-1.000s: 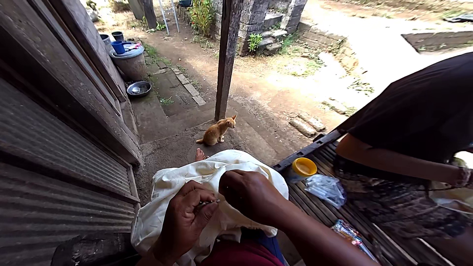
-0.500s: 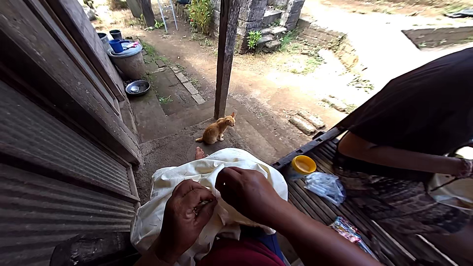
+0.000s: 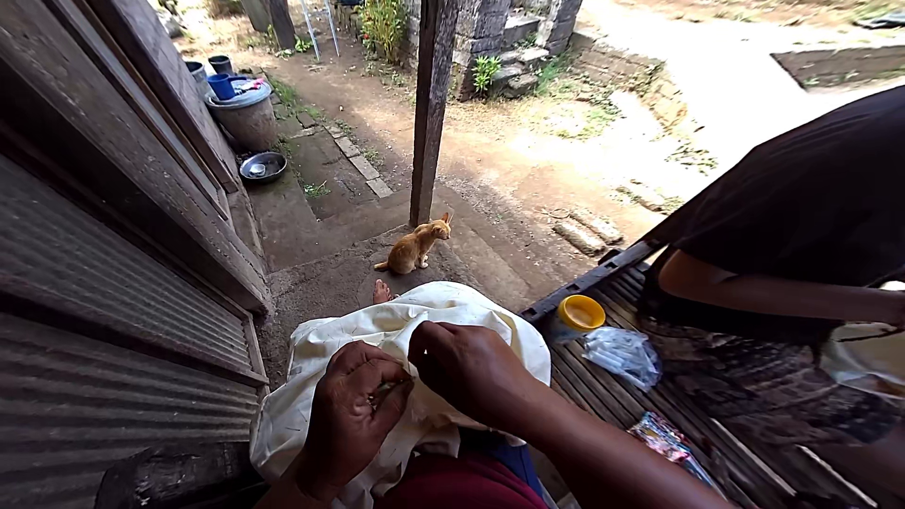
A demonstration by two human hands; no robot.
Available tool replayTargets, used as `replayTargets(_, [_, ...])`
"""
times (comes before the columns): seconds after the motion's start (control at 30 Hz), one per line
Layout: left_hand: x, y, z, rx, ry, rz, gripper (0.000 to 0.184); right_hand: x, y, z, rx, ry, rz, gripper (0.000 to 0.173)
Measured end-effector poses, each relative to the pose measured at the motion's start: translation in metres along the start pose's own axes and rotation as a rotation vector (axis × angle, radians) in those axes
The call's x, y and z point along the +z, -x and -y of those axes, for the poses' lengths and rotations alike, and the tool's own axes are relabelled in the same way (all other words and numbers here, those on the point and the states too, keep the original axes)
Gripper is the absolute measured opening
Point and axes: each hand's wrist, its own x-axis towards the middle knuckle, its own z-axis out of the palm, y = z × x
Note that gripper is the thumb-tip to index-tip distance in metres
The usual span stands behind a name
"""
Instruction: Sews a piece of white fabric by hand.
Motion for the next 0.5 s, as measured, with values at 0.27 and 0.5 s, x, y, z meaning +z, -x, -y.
replayTargets(0.27, [-0.0004, 0.0002, 0.003, 0.004, -0.019, -0.008, 0.013, 0.0002, -0.0009, -0.0018, 0.012, -0.005, 0.037, 0.014])
replayTargets(0.5, [-0.0004, -0.0001, 0.005, 0.014, -0.027, 0.002, 0.013, 0.0027, -0.0022, -0.0005, 0.031, -0.005, 0.001, 0.013])
